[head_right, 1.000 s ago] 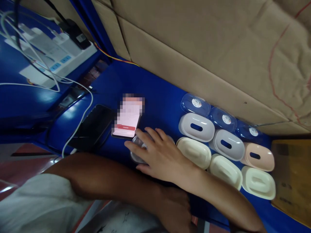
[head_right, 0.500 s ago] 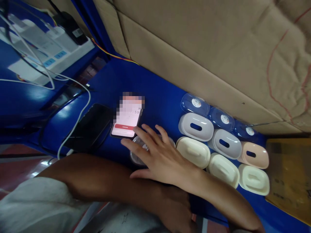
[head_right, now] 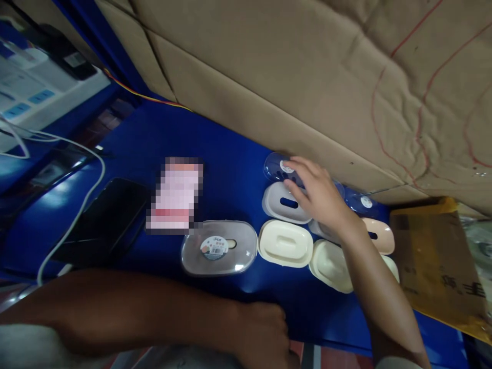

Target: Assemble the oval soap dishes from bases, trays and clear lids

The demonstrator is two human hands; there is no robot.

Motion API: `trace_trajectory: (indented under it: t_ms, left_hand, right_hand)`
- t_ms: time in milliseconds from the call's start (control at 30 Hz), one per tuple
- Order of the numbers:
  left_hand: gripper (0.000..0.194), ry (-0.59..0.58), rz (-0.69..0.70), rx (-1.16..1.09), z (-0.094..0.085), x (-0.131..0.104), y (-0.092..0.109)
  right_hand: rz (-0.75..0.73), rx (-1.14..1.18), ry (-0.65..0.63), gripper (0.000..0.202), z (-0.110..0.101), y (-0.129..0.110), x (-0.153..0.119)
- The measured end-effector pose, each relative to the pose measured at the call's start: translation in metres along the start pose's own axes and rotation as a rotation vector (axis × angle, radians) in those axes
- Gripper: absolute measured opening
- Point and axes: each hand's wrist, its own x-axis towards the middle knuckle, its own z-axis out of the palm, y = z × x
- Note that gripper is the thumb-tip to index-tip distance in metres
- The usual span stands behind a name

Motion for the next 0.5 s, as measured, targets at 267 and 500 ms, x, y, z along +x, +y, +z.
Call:
trace_trajectory:
  t_ms: [267, 500]
  left_hand:
    - [0.017, -0.075, 0.039, -0.065, -0.002, -0.005, -0.006]
    - [0.019, -0.034, -0.144, 0.018, -0.008, -0.008, -0.005]
  right_hand:
    - [-0.015, 0.057, -0.164, 0.050, -0.004, -0.007, -0.019]
    - [0.076, 0.083, -0.227, 0.078, 0.018, 0.021, -0.057]
